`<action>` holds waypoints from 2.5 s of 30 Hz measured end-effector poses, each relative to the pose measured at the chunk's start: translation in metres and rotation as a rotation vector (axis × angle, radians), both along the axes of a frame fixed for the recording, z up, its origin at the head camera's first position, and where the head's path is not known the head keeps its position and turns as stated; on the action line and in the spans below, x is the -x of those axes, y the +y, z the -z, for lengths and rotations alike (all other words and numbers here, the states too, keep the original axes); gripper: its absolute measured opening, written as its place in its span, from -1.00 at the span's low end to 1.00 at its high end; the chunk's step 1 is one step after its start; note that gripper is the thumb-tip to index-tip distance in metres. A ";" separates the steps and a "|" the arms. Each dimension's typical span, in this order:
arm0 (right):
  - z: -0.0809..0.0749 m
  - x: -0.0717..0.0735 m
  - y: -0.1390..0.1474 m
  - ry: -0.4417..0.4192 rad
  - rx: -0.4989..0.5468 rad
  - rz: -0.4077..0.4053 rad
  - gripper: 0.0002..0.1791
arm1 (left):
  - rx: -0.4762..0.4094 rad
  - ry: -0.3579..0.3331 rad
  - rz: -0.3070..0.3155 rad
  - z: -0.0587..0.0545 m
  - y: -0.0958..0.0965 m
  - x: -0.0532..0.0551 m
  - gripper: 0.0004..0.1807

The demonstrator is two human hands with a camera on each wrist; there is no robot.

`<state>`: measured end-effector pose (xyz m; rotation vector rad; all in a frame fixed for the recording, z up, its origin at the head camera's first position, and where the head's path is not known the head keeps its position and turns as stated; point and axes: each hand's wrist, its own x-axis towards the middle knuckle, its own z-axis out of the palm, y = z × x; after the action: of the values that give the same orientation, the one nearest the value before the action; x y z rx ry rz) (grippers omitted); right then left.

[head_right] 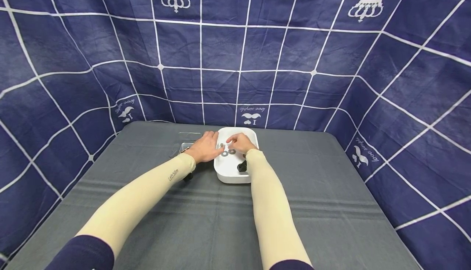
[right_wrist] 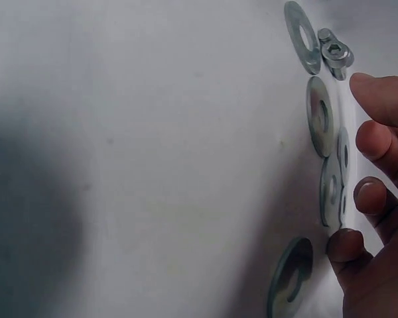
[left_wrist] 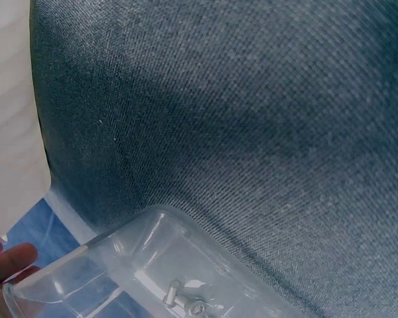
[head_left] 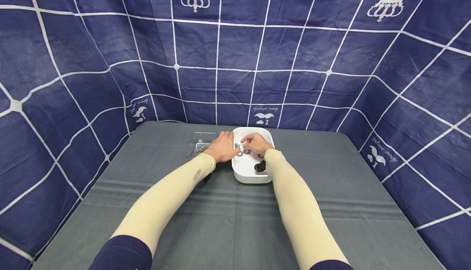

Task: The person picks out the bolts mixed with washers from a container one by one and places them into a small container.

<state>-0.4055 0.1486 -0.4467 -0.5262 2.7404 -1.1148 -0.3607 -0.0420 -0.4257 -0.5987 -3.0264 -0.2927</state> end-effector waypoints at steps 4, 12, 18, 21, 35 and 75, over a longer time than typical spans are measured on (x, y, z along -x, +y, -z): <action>0.004 0.001 -0.002 -0.019 0.012 0.039 -0.68 | 0.011 -0.010 -0.001 -0.001 0.001 -0.001 -0.21; 0.010 0.005 -0.005 -0.014 0.026 0.066 -0.66 | 0.025 -0.009 -0.003 0.000 0.002 -0.001 -0.21; 0.009 0.005 -0.007 -0.018 0.016 0.074 -0.67 | 0.020 -0.022 -0.010 -0.002 0.001 -0.001 -0.19; 0.009 0.007 -0.008 -0.023 0.032 0.080 -0.68 | 0.015 -0.016 -0.007 -0.003 0.001 0.000 -0.20; 0.012 0.007 -0.009 -0.041 0.068 0.099 -0.75 | 0.017 -0.014 -0.007 -0.003 0.003 -0.001 -0.16; 0.014 0.003 -0.008 0.041 -0.063 0.031 -0.95 | 0.017 0.023 -0.017 0.003 0.006 -0.003 -0.13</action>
<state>-0.4083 0.1404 -0.4612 -0.5059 2.8174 -1.0318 -0.3581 -0.0360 -0.4286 -0.5732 -3.0136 -0.2585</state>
